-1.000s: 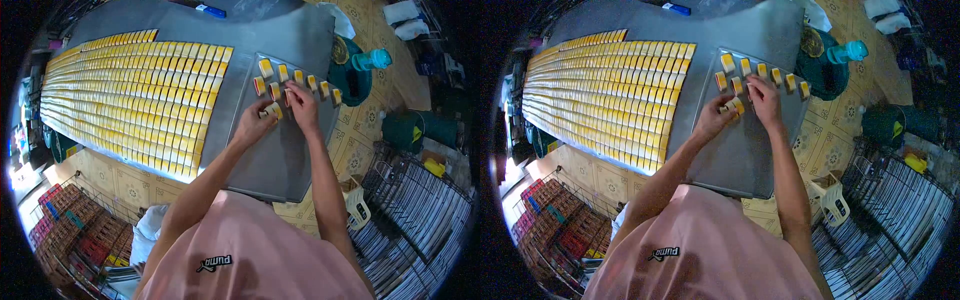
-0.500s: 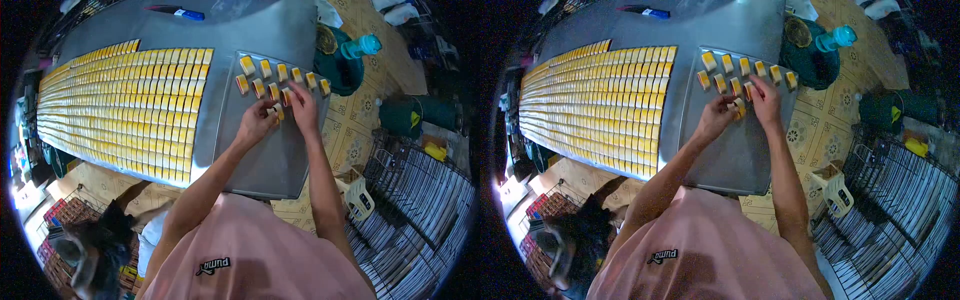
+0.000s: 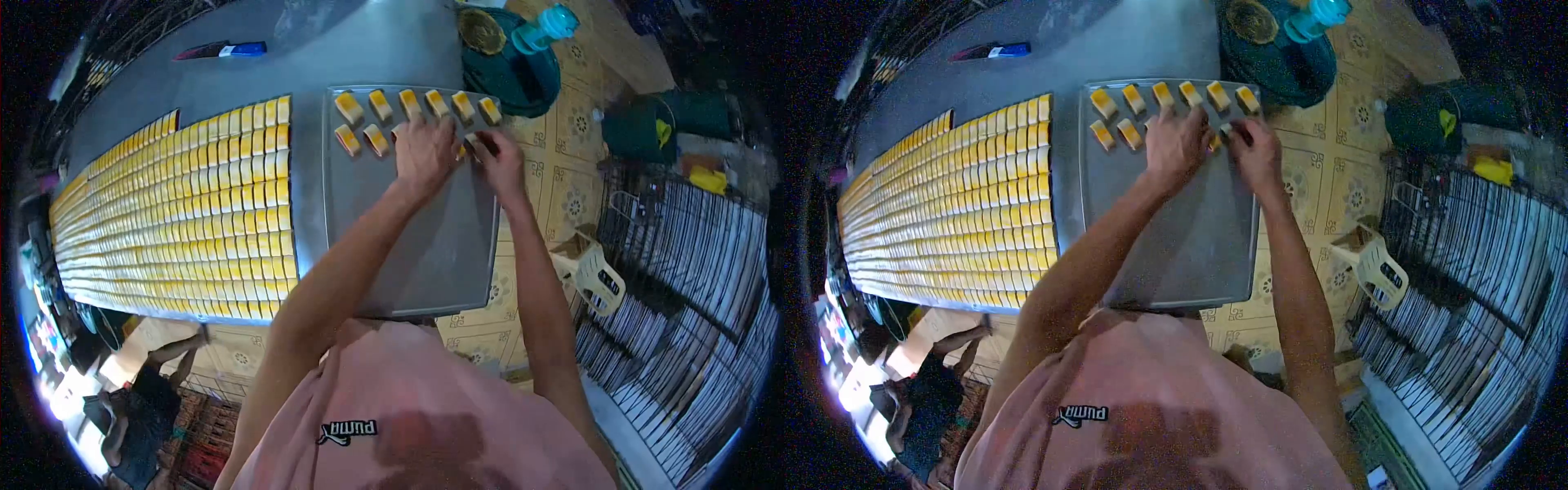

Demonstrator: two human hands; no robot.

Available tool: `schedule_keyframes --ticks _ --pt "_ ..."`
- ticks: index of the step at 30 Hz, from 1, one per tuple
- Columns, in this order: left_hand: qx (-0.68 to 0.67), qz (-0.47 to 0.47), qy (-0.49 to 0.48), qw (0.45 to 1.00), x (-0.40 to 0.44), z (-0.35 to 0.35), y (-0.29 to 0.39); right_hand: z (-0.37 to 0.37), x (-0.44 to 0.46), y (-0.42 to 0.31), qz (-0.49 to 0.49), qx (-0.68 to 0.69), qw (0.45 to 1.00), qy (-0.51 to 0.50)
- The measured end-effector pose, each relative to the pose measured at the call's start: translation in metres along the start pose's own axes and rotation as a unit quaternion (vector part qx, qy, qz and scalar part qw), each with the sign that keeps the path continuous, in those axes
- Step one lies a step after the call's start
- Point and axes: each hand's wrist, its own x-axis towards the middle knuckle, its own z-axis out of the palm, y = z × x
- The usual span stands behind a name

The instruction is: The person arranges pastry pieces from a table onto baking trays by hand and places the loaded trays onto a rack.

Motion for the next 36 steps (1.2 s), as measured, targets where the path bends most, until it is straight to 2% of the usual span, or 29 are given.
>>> schedule_keyframes --ticks 1,2,3,4,6,8,10,12,14,16,18,19,21,22,23,25,27,28,29,30,31,32,33,34,35,36 --pt "0.016 0.036 0.045 0.998 0.000 -0.005 -0.001 0.004 -0.001 0.000 -0.040 -0.092 0.995 -0.018" --pt "0.038 0.069 0.098 0.992 0.007 -0.013 -0.006 0.002 -0.003 -0.003 -0.045 -0.089 0.995 -0.018" --pt "0.001 0.038 0.098 0.994 0.002 -0.026 -0.004 0.001 -0.012 -0.012 -0.005 -0.060 0.997 0.042" --pt "0.024 0.027 0.100 0.994 -0.012 -0.038 -0.010 0.008 -0.028 -0.025 0.041 -0.021 0.995 0.091" --pt "-0.091 -0.042 0.086 0.991 -0.035 -0.066 -0.035 0.021 -0.052 -0.047 0.081 0.029 0.993 0.076" --pt "-0.097 -0.045 0.111 0.988 -0.068 -0.094 -0.076 0.054 -0.081 -0.047 0.047 0.089 0.993 0.055" --pt "-0.128 -0.039 0.126 0.983 -0.082 -0.116 -0.123 0.087 -0.091 -0.081 0.043 0.076 0.996 0.017" --pt "-0.213 -0.137 0.090 0.963 -0.095 -0.143 -0.171 0.118 -0.092 -0.123 0.048 0.046 0.998 -0.014" --pt "-0.182 -0.130 0.100 0.969 -0.085 -0.180 -0.211 0.150 -0.071 -0.164 0.045 0.112 0.990 -0.073" --pt "-0.132 -0.067 0.137 0.979 -0.060 -0.208 -0.261 0.191 -0.043 -0.182 -0.021 0.127 0.988 -0.088" --pt "-0.063 -0.028 0.146 0.987 -0.030 -0.238 -0.294 0.220 -0.011 -0.228 -0.046 0.108 0.989 -0.095" --pt "-0.071 -0.024 0.142 0.987 -0.014 -0.245 -0.311 0.239 0.007 -0.238 -0.083 0.094 0.988 -0.089" --pt "0.021 -0.067 -0.071 0.995 0.009 -0.251 -0.334 0.269 0.045 -0.256 -0.179 0.030 0.980 -0.080" --pt "0.014 -0.060 -0.072 0.995 0.015 -0.253 -0.333 0.279 0.062 -0.265 -0.237 -0.018 0.968 -0.076" --pt "0.048 -0.043 -0.108 0.992 0.020 -0.256 -0.331 0.293 0.073 -0.262 -0.236 -0.026 0.969 -0.071" --pt "0.078 -0.019 -0.141 0.987 0.025 -0.254 -0.331 0.317 0.086 -0.249 -0.131 -0.162 0.958 -0.197" --pt "0.049 0.110 -0.100 0.988 0.023 -0.245 -0.335 0.310 0.091 -0.243 -0.119 -0.129 0.959 -0.222" --pt "0.043 0.110 -0.096 0.988 0.022 -0.247 -0.329 0.303 0.093 -0.239 -0.107 -0.087 0.958 -0.252" --pt "-0.043 0.059 -0.133 0.988 0.019 -0.247 -0.321 0.290 0.091 -0.233 -0.151 -0.027 0.964 -0.217" --pt "-0.130 0.007 -0.172 0.976 0.014 -0.244 -0.314 0.280 0.082 -0.228 -0.147 -0.031 0.963 -0.221" --pt "-0.177 -0.013 -0.129 0.976 0.011 -0.238 -0.312 0.271 0.073 -0.223 -0.088 -0.058 0.979 -0.173" --pt "-0.181 -0.014 -0.129 0.975 0.016 -0.232 -0.310 0.263 0.070 -0.219 -0.029 -0.084 0.989 -0.122" --pt "-0.181 -0.038 -0.093 0.978 0.019 -0.222 -0.307 0.264 0.065 -0.216 0.014 -0.069 0.989 -0.134" --pt "-0.181 -0.061 -0.056 0.980 0.020 -0.214 -0.303 0.263 0.061 -0.214 0.019 -0.074 0.988 -0.132" --pt "-0.185 -0.058 -0.055 0.980 0.024 -0.208 -0.299 0.265 0.061 -0.213 0.012 -0.123 0.985 -0.120" --pt "-0.121 -0.037 -0.085 0.988 0.028 -0.207 -0.294 0.265 0.061 -0.220 0.004 -0.170 0.980 -0.107"
